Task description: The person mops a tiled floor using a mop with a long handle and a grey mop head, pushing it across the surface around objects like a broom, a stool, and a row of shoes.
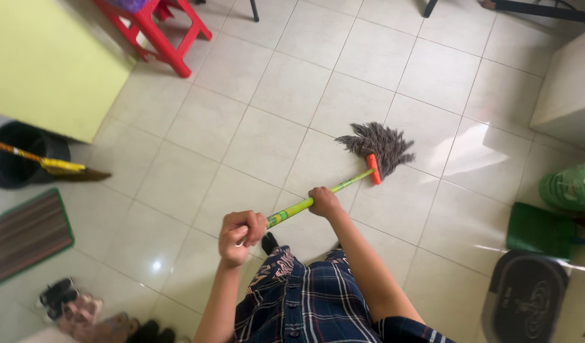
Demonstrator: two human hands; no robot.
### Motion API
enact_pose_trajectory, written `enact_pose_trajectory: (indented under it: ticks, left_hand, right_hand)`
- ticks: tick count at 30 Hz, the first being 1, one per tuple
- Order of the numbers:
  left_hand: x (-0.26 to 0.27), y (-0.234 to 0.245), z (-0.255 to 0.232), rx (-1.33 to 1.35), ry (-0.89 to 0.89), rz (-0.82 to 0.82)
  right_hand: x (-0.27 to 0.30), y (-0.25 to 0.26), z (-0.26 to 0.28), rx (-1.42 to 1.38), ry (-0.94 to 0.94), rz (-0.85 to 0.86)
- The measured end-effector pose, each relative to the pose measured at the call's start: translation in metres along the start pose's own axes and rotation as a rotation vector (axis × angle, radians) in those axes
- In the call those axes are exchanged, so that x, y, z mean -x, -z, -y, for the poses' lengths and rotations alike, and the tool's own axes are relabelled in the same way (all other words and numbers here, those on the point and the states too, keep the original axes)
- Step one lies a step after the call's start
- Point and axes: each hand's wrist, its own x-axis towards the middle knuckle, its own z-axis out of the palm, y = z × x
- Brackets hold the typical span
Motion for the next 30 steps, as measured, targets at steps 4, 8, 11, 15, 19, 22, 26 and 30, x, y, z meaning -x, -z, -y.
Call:
enact_pose_trajectory:
  ticks: [4, 8, 11, 15, 19, 22, 26, 30]
  left_hand:
    - [-0.003, 0.058, -0.046, -0.027, 0.018, 0.055]
    - [-0.008, 0.106, -0.083, -0.015, 0.012, 0.088]
    - [-0.002, 0.139, -0.11, -0.025, 0.014, 0.106]
    - [0.006, 0.175, -0.139, -0.023, -0.075, 0.131]
    - [0.004, 0.199, -0.149, 0.068, -0.257, 0.123]
    - [-0.006, 0.212, -0.143, 0.087, -0.344, 0.061]
    - [-0.024, 0.222, -0.118, 0.1, -0.321, -0.002]
    - [-0.041, 0.207, -0.076, 0.061, -0.224, -0.026]
  right_hand:
    - [-0.018, -0.02, 0.064, -0.048, 0.016, -0.059]
    - [-0.033, -0.034, 0.123, -0.103, -0.012, -0.02]
    - [-0.036, -0.041, 0.166, -0.142, 0.035, -0.053]
    - [-0.032, -0.04, 0.216, -0.25, 0.103, -0.055]
    - [-0.033, -0.039, 0.246, -0.286, 0.1, -0.041]
    - [-0.038, -0.039, 0.253, -0.273, 0.034, -0.084]
    - [-0.05, -0.045, 0.228, -0.202, -0.046, -0.171]
    - [-0.055, -0.049, 0.178, -0.186, -0.137, -0.189]
